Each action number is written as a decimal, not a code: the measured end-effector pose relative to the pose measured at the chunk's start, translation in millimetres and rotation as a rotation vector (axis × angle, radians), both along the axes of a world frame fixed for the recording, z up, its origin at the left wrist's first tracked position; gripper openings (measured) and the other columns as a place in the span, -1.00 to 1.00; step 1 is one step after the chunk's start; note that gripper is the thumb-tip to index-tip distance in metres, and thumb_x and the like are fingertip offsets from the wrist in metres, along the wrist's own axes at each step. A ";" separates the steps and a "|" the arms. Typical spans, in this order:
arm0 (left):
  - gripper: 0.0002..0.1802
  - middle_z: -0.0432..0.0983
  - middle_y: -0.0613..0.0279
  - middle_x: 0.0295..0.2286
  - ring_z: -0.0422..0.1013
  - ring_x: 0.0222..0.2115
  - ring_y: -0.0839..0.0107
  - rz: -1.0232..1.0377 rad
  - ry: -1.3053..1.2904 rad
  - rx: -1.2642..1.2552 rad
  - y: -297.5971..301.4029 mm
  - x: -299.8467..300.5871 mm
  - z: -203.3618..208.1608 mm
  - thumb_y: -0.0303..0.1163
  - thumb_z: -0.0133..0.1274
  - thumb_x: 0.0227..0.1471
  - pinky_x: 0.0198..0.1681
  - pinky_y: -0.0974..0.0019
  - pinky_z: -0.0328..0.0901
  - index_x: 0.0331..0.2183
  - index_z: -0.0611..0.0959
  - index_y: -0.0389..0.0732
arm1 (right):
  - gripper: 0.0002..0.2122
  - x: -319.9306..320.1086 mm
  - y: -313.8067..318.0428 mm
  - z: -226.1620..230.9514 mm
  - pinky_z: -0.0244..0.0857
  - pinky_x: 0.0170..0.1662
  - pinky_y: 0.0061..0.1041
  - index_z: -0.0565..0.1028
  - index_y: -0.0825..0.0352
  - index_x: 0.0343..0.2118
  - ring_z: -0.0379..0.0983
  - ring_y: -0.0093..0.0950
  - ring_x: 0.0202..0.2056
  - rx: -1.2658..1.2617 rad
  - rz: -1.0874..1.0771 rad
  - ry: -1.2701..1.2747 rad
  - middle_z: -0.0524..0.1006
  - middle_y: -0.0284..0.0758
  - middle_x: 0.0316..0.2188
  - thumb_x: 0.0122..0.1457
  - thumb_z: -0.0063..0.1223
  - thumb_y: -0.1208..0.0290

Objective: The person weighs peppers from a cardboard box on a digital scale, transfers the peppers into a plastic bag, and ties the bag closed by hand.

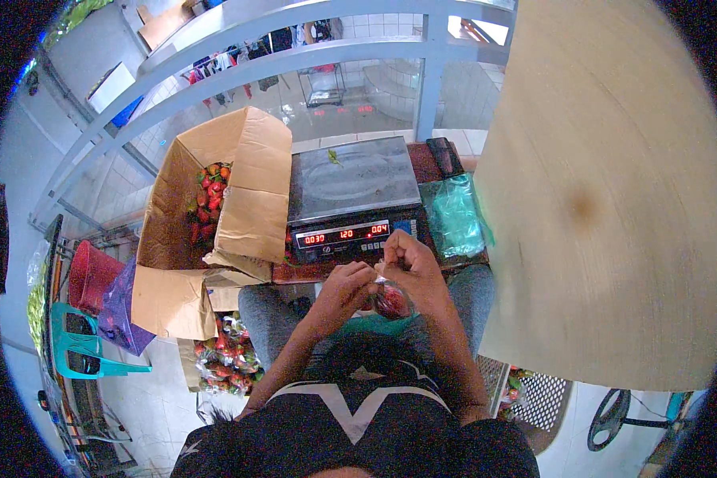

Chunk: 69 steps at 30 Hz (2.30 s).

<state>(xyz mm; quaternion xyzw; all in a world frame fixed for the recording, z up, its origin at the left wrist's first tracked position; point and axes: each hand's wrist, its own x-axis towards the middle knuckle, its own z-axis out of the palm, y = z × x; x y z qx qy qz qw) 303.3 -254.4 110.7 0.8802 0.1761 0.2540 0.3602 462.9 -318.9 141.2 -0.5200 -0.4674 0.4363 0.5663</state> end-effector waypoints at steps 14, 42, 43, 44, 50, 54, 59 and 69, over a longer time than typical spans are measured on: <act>-0.78 0.35 0.41 -0.52 0.23 -0.47 0.63 0.330 -0.331 -0.892 5.9 -31.2 -19.1 -0.33 -0.15 0.10 -0.37 0.53 0.15 -0.45 0.51 -0.26 | -0.92 41.0 -5.6 -23.4 0.19 -0.46 -0.71 0.36 0.32 -0.38 0.26 -0.70 -0.55 -0.038 -0.269 0.029 0.34 -0.46 -0.57 0.08 -0.06 0.46; -0.82 0.47 0.38 -0.50 0.39 -0.48 0.60 0.416 -0.740 -1.173 -2.8 -20.6 -27.8 -0.29 -0.05 0.06 -0.38 0.50 0.26 -0.38 0.53 -0.18 | -0.66 -22.4 7.1 -63.8 0.19 -0.05 -0.53 0.29 0.31 -0.05 0.32 -0.54 -0.15 -0.047 -0.054 0.705 0.40 -0.40 -0.18 0.11 -0.06 0.34; -0.82 0.47 0.38 -0.50 0.39 -0.48 0.60 0.417 -0.736 -1.174 -1.8 -21.0 -29.7 -0.29 -0.05 0.06 -0.38 0.50 0.26 -0.38 0.53 -0.18 | -0.66 -22.4 7.2 -62.2 0.19 -0.05 -0.53 0.29 0.31 -0.05 0.32 -0.54 -0.15 -0.047 -0.055 0.708 0.40 -0.40 -0.18 0.11 -0.06 0.34; -0.81 0.47 0.37 -0.48 0.38 -0.46 0.60 0.390 -0.729 -1.202 0.1 -21.6 -34.8 -0.26 -0.05 0.06 -0.37 0.50 0.25 -0.37 0.52 -0.18 | -0.65 -22.8 7.4 -60.6 0.18 -0.05 -0.53 0.29 0.31 -0.05 0.32 -0.54 -0.15 -0.054 -0.077 0.670 0.39 -0.40 -0.18 0.10 -0.05 0.34; -0.54 0.38 0.29 -0.26 0.32 -0.24 0.49 0.274 -0.619 -1.364 7.9 -22.3 -47.2 -0.08 -0.03 0.00 -0.25 0.41 0.24 -0.15 0.39 -0.18 | -0.66 -21.1 4.4 -59.0 0.16 -0.07 -0.58 0.31 0.32 -0.09 0.29 -0.59 -0.18 -0.077 -0.085 0.468 0.38 -0.40 -0.21 0.09 -0.02 0.31; -0.29 0.29 0.24 -0.14 0.19 -0.06 0.39 0.106 -0.311 -1.331 4.8 -20.0 -42.3 0.03 0.02 -0.08 -0.15 0.28 0.22 0.02 0.24 -0.18 | -0.67 -22.9 1.5 -52.3 0.16 -0.12 -0.59 0.32 0.34 -0.12 0.28 -0.61 -0.21 -0.130 -0.099 0.332 0.38 -0.39 -0.26 0.10 -0.03 0.27; -0.25 0.25 0.22 -0.09 0.23 -0.08 0.38 -0.014 -0.251 -1.358 4.0 -20.2 -49.7 -0.02 0.08 -0.10 -0.13 0.23 0.24 0.04 0.21 -0.19 | -0.67 -20.3 5.9 -70.8 0.17 -0.14 -0.58 0.35 0.37 -0.16 0.30 -0.59 -0.26 -0.080 -0.147 0.137 0.39 -0.37 -0.31 0.11 -0.03 0.24; -0.86 0.45 0.34 -0.54 0.35 -0.55 0.60 0.444 -0.410 -0.968 4.6 -25.8 -32.8 -0.35 0.07 -0.04 -0.50 0.51 0.26 -0.45 0.53 -0.21 | -0.77 -13.3 11.1 -91.4 0.27 -0.16 -0.59 0.37 0.32 -0.19 0.37 -0.61 -0.26 -0.080 -0.330 0.561 0.43 -0.39 -0.30 0.16 -0.14 0.31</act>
